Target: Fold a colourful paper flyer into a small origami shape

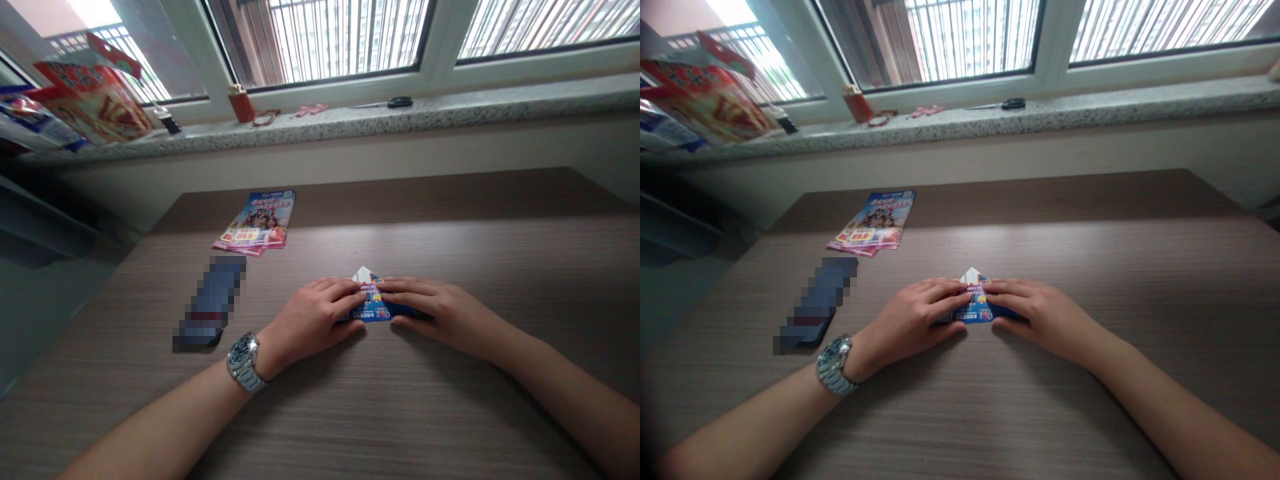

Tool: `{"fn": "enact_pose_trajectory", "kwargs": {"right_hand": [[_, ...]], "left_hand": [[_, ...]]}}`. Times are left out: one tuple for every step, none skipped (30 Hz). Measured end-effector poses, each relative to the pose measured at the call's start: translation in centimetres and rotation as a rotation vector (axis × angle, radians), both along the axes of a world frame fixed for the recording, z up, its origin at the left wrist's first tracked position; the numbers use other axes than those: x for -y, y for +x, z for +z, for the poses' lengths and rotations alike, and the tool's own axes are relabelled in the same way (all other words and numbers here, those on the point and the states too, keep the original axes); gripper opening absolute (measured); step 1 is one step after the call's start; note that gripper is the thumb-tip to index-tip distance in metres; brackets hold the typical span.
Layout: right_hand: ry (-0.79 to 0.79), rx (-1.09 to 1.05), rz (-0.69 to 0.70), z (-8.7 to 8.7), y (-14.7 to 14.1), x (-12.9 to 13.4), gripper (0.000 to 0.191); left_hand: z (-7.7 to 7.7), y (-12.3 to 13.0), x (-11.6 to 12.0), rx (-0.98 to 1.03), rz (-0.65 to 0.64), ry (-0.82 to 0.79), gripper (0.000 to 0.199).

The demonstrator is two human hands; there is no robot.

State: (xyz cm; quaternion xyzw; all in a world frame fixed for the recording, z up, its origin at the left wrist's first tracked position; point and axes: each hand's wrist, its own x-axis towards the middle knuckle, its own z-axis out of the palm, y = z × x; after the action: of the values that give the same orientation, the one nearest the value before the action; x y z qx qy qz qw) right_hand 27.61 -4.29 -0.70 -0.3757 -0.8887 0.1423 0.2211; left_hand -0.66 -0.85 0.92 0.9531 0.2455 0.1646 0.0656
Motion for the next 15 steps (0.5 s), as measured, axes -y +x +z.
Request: {"fn": "enact_pose_trajectory", "kwargs": {"right_hand": [[0.002, -0.007, -0.004, 0.06, -0.04, -0.01, 0.037], [0.006, -0.016, -0.006, 0.12, -0.08, -0.02, 0.036], [0.009, -0.024, -0.008, 0.17, -0.12, -0.05, 0.036], [0.012, -0.031, -0.008, 0.21, -0.16, -0.07, 0.036], [0.015, -0.035, -0.010, 0.24, -0.19, -0.10, 0.036], [0.018, -0.038, -0.010, 0.25, -0.21, -0.13, 0.035], [0.019, -0.038, -0.009, 0.25, -0.22, -0.15, 0.035], [0.020, -0.036, -0.007, 0.24, -0.21, -0.17, 0.036], [0.019, -0.030, -0.004, 0.23, -0.21, -0.17, 0.036], [0.020, -0.024, -0.001, 0.23, -0.20, -0.17, 0.037], [0.022, -0.018, 0.001, 0.24, -0.21, -0.16, 0.038], [0.025, -0.014, 0.001, 0.25, -0.22, -0.14, 0.039], [0.029, -0.013, 0.000, 0.27, -0.24, -0.13, 0.039], [0.032, -0.014, -0.002, 0.28, -0.26, -0.11, 0.039], [0.035, -0.017, -0.004, 0.29, -0.29, -0.10, 0.038]], "left_hand": [[0.02, 0.01, 0.02, 0.000, 0.000, 0.005, 0.043], [0.02, 0.02, 0.03, 0.002, 0.001, 0.012, 0.042], [0.01, 0.04, 0.06, 0.005, 0.002, 0.020, 0.040], [-0.01, 0.05, 0.08, 0.008, 0.003, 0.029, 0.039], [-0.05, 0.07, 0.10, 0.012, 0.003, 0.039, 0.037], [-0.08, 0.08, 0.12, 0.014, 0.003, 0.046, 0.036], [-0.11, 0.09, 0.13, 0.014, 0.005, 0.051, 0.035], [-0.13, 0.11, 0.14, 0.013, 0.008, 0.055, 0.034], [-0.14, 0.11, 0.14, 0.012, 0.011, 0.056, 0.033], [-0.13, 0.12, 0.14, 0.010, 0.013, 0.056, 0.032], [-0.11, 0.13, 0.13, 0.008, 0.013, 0.057, 0.031], [-0.08, 0.13, 0.12, 0.007, 0.013, 0.058, 0.030], [-0.06, 0.13, 0.11, 0.008, 0.011, 0.062, 0.029], [-0.04, 0.14, 0.11, 0.009, 0.010, 0.064, 0.029], [-0.03, 0.14, 0.10, 0.010, 0.009, 0.066, 0.028]]}}
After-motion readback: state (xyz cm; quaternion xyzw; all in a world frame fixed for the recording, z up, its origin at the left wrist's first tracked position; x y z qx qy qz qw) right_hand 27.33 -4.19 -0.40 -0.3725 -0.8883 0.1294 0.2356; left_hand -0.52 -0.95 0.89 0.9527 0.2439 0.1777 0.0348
